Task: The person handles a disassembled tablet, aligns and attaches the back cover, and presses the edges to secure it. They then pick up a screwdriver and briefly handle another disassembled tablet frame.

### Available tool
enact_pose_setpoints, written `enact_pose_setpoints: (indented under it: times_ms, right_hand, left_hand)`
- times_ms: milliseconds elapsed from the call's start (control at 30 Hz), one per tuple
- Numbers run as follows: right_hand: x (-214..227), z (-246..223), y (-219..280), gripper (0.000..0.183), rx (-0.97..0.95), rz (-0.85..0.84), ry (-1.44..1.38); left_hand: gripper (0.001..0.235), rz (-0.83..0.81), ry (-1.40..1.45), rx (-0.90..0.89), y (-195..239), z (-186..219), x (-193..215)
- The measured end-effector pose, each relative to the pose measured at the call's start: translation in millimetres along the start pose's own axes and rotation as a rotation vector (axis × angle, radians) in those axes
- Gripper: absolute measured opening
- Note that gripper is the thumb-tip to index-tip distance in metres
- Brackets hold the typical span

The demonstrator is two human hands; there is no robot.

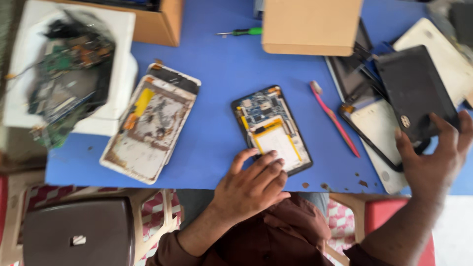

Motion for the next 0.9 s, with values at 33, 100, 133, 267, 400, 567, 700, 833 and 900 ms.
enact_pose_setpoints:
  times_ms: [33, 100, 133, 267, 400, 567, 700, 833, 900]
  right_hand:
    - [-2.6, 2.9, -1.2, 0.061, -0.104, -0.057, -0.051]
    - [-8.6, 10.0, -0.1, 0.069, -0.306, -0.183, -0.150]
    - [-11.1, 11.6, 0.9, 0.070, -0.316, -0.188, -0.127]
    - [-27.3, 36.7, 7.4, 0.069, -0.735, -0.449, 0.068]
    - [-31.6, 47.2, 22.4, 0.067, -1.015, -0.357, -0.328]
    - [-9.6, -13.7, 43.5, 0.049, -0.153, 0.115, -0.474]
    - [-2.2, -78.6, 42.3, 0.035, 0.257, 0.080, -0.604]
    - [-6.4, -135.7, 28.7, 0.027, 0.367, -0.090, -0.627]
    - [-6.4, -156.9, 24.0, 0.028, 0.423, -0.148, -0.641]
  left_hand:
    - [0.046, 0.007, -0.002, -0.003, 0.1, -0.1, -0.6]
    - [0.048, 0.021, -0.007, -0.009, 0.8, 0.0, -1.3]
    - [0.048, 0.023, -0.018, -0.006, 1.7, 0.0, -1.2]
    - [0.045, 0.017, -0.030, -0.003, 4.8, 0.6, 0.8]
    - [0.043, 0.002, -0.022, 0.006, 6.0, 0.8, 2.2]
    - [0.043, -0.005, -0.009, 0.013, 5.6, 0.9, 0.8]
    - [0.041, -0.007, -0.023, 0.016, 6.5, 1.3, 0.1]
    - [0.039, -0.011, -0.006, 0.018, 6.6, 1.1, -0.4]
    - [0.038, -0.008, 0.000, 0.021, 5.9, 1.1, -0.1]
Point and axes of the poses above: each hand's wrist, its own y-axis away from the middle knuckle, its own x-axis out of the back of the hand, z = x × y, the point moved 3 cm from there along -y, towards the middle knuckle, and after that the axes turned 3 degrees about -z, right-handed, at the moved point
